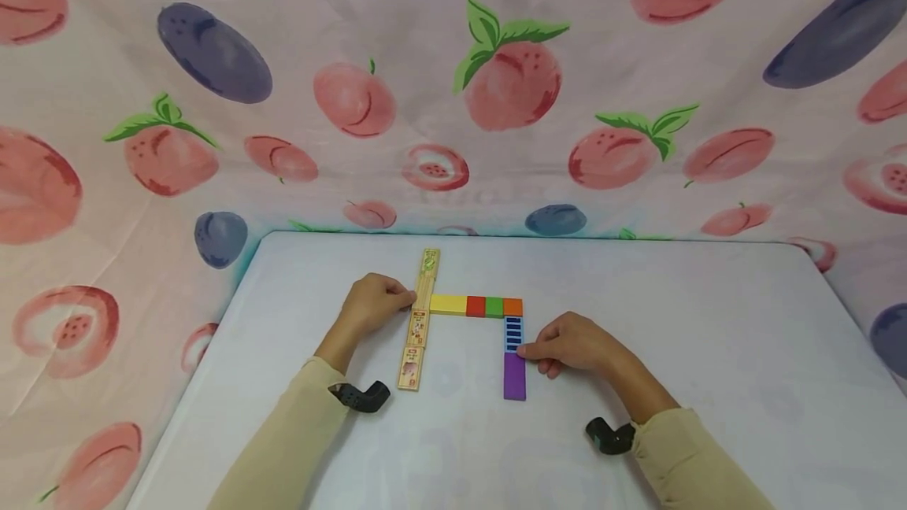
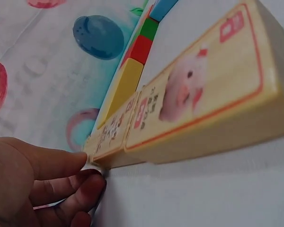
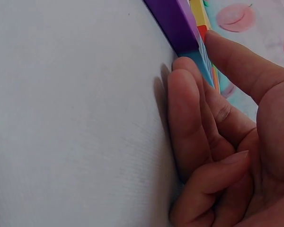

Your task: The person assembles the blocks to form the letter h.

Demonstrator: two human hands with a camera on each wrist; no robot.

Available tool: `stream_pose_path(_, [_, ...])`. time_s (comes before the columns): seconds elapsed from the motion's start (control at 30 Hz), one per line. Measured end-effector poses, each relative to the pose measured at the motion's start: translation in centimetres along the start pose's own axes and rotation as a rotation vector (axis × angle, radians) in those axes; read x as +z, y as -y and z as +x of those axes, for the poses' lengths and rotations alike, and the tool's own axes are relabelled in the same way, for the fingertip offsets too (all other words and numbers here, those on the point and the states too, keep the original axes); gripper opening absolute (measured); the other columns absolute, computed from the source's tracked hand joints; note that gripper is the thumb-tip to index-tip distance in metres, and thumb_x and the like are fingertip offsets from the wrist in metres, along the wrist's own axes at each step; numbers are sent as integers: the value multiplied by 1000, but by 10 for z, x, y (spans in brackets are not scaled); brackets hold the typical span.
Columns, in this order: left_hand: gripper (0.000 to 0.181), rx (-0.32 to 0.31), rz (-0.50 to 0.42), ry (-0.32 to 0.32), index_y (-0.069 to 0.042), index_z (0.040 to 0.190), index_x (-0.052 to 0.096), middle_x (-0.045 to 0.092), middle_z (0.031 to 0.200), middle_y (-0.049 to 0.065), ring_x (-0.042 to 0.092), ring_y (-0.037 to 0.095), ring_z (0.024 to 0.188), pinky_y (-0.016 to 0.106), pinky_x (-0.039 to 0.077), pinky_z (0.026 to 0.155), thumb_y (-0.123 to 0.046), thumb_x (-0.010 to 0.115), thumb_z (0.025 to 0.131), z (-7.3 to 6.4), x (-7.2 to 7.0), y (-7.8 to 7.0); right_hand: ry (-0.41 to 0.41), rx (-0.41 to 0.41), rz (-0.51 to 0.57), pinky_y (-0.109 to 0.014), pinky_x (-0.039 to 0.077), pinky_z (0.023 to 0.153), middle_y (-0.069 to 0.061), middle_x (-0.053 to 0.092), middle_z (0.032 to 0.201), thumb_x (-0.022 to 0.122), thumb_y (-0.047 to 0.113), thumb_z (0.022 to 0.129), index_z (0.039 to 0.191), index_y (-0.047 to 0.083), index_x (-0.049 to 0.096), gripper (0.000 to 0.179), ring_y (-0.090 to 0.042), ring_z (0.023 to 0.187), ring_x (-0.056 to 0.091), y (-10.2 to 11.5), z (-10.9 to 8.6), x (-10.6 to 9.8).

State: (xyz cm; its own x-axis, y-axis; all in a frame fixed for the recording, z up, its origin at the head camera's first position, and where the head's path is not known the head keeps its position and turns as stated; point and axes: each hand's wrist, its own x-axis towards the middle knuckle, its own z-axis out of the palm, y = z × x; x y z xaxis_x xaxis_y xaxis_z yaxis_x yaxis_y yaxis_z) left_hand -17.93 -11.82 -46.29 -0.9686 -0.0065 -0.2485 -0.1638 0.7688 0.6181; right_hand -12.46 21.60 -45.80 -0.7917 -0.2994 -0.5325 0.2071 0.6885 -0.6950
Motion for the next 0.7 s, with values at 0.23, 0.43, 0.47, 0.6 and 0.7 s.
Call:
stream_pose_path(0.23, [22, -36, 15, 4, -16, 87, 80, 71, 78, -2, 61, 20, 82, 54, 44, 89, -37, 76, 90, -1, 2, -6, -2, 15, -13, -31, 51, 73, 0, 68, 67, 79, 43, 88, 83, 10, 78, 34, -15, 64, 64, -2, 1, 0])
stream_pose_path(0.43, [20, -36, 12, 9, -17, 85, 80, 71, 76, -3, 61, 20, 84, 60, 42, 94, -36, 77, 90, -1, 3, -7, -4, 18, -15, -32, 50, 73, 0, 68, 67, 80, 44, 87, 84, 10, 78, 34, -16, 65, 64, -4, 2, 0])
stream_pose_path(0.47, [20, -38, 12, 10, -17, 85, 80, 71, 76, -3, 61, 20, 84, 60, 42, 94, -36, 77, 90, -1, 4, -7, -4, 18, -14, -32, 50, 72, 0, 68, 67, 80, 44, 87, 83, 10, 78, 34, -16, 65, 64, -4, 2, 0])
stream_pose_path(0.6, [20, -47, 14, 12, -18, 84, 80, 71, 76, -3, 61, 20, 83, 57, 43, 91, -37, 77, 90, 0, 3, -8, -3, 17, -9, -32, 51, 72, 0, 68, 68, 80, 43, 87, 84, 10, 78, 34, -15, 65, 64, -5, 2, 0])
stream_pose_path(0.7, [20, -50, 14, 13, -19, 84, 80, 71, 75, -4, 61, 19, 82, 55, 43, 90, -38, 77, 90, 0, 3, -8, -4, 22, -11, -31, 51, 72, 0, 68, 68, 80, 43, 87, 84, 10, 78, 33, -15, 64, 64, -5, 3, -1])
